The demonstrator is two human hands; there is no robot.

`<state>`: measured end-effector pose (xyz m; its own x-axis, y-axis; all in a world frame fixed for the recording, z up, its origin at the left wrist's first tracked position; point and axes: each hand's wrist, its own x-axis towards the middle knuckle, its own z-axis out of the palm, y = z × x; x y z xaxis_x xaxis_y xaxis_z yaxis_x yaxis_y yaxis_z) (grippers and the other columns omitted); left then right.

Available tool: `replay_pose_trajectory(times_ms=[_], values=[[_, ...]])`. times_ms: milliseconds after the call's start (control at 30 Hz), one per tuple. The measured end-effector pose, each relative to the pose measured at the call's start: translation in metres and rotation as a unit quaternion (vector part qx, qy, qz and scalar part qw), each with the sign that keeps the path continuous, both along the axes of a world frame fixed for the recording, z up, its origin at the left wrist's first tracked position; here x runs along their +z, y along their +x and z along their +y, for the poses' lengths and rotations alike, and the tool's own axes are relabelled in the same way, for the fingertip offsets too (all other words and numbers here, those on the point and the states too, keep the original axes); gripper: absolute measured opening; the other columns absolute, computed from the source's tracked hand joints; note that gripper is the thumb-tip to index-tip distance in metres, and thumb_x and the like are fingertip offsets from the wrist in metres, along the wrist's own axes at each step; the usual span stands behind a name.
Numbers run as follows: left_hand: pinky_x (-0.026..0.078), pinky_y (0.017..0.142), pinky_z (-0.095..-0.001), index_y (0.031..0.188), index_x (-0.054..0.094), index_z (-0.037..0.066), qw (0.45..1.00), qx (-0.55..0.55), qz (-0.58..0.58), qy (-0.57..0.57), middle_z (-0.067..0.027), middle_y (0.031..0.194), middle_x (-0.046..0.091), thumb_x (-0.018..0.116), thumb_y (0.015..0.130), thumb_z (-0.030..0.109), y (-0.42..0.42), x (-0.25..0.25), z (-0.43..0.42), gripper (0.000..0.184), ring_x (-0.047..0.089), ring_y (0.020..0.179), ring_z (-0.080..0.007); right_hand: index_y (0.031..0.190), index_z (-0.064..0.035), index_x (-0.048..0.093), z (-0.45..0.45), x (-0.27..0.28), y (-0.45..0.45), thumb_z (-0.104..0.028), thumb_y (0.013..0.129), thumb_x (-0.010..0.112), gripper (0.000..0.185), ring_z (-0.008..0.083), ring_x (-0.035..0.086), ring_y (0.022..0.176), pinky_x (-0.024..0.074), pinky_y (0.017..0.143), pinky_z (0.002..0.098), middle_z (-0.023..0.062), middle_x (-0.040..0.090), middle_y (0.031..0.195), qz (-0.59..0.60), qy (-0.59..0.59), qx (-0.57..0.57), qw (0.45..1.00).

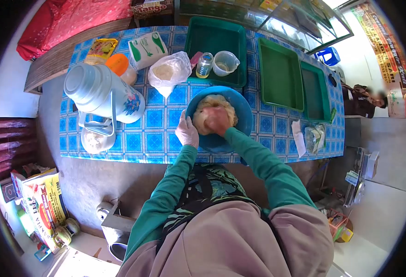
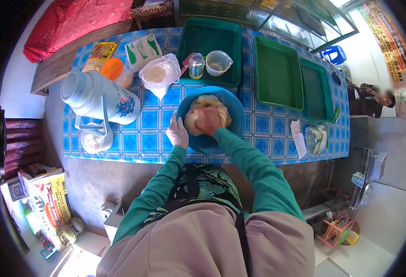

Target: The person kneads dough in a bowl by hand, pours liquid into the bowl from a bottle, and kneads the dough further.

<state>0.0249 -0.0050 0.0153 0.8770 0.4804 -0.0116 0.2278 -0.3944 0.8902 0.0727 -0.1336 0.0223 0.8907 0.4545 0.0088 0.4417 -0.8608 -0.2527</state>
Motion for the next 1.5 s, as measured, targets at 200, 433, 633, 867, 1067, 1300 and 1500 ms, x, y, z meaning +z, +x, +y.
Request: replay_pose_trajectory(times_ms=[200,433,633,867,1067,1300,1500], values=[[0.046,0.063,-0.0292,0.113,0.055,0.000,0.999,-0.019,-0.010,-0.023,-0.0158,0.082,0.065,0.050,0.086,0.008,0.002,0.002,0.001,0.028,0.059,0.065,-0.0156,0.099,0.0019,0.057,-0.056,0.112,-0.014,-0.016,0.056,0.070,0.048,0.0275,0.058,0.089,0.0435,0.079,0.0420,0.0161,0.061,0.091,0.210,0.331,-0.201,0.898],[0.046,0.066,-0.0316,0.120,0.052,0.005,0.999,-0.034,0.028,-0.016,-0.0132,0.077,0.060,0.051,0.087,0.009,0.000,0.003,-0.001,0.033,0.054,0.064,-0.0159,0.125,0.0133,0.033,-0.036,0.067,-0.053,-0.022,0.063,0.069,0.080,0.0442,0.038,0.113,0.0267,0.098,0.0523,0.0290,0.047,0.115,-0.066,-0.105,-0.081,0.989],[0.043,0.057,-0.0362,0.121,0.052,0.008,0.996,-0.053,0.038,0.060,-0.0151,0.067,0.056,0.054,0.084,0.006,0.001,-0.003,-0.001,0.037,0.051,0.057,-0.0253,0.098,0.0010,0.064,-0.009,0.006,-0.003,-0.017,0.070,0.057,0.034,0.0470,0.040,0.108,0.0246,0.096,0.0549,0.0206,0.060,0.096,0.049,-0.294,0.105,0.949],[0.043,0.057,-0.0356,0.120,0.053,0.006,0.997,-0.006,0.072,0.019,-0.0159,0.064,0.056,0.053,0.084,0.007,0.003,0.000,-0.005,0.035,0.051,0.054,-0.0254,0.078,-0.0040,0.067,-0.008,-0.024,0.015,-0.017,0.065,0.061,0.019,0.0329,0.061,0.080,0.0442,0.078,0.0445,0.0176,0.064,0.081,0.133,-0.147,-0.056,0.979],[0.045,0.059,-0.0333,0.118,0.053,0.005,1.000,0.019,0.002,-0.003,-0.0184,0.071,0.060,0.052,0.085,0.007,0.004,-0.003,-0.005,0.033,0.055,0.057,-0.0234,0.083,-0.0041,0.064,-0.013,-0.015,0.007,-0.020,0.061,0.064,0.027,0.0312,0.063,0.082,0.0499,0.070,0.0420,0.0186,0.064,0.085,0.174,0.027,-0.180,0.968],[0.045,0.057,-0.0334,0.117,0.053,0.006,0.999,-0.012,0.007,0.047,-0.0179,0.068,0.060,0.052,0.085,0.008,0.003,-0.007,0.000,0.033,0.055,0.054,-0.0227,0.102,0.0064,0.051,-0.021,0.117,-0.050,-0.018,0.061,0.063,0.050,0.0411,0.048,0.103,0.0350,0.087,0.0524,0.0232,0.055,0.103,-0.141,-0.123,0.069,0.980],[0.042,0.053,-0.0370,0.118,0.053,0.006,0.997,-0.041,0.030,0.053,-0.0175,0.063,0.056,0.051,0.084,0.007,0.006,-0.006,0.001,0.033,0.052,0.050,-0.0268,0.088,-0.0013,0.066,0.011,0.017,-0.021,-0.024,0.059,0.062,0.037,0.0403,0.047,0.096,0.0379,0.084,0.0519,0.0176,0.062,0.084,0.064,-0.180,0.111,0.975]])
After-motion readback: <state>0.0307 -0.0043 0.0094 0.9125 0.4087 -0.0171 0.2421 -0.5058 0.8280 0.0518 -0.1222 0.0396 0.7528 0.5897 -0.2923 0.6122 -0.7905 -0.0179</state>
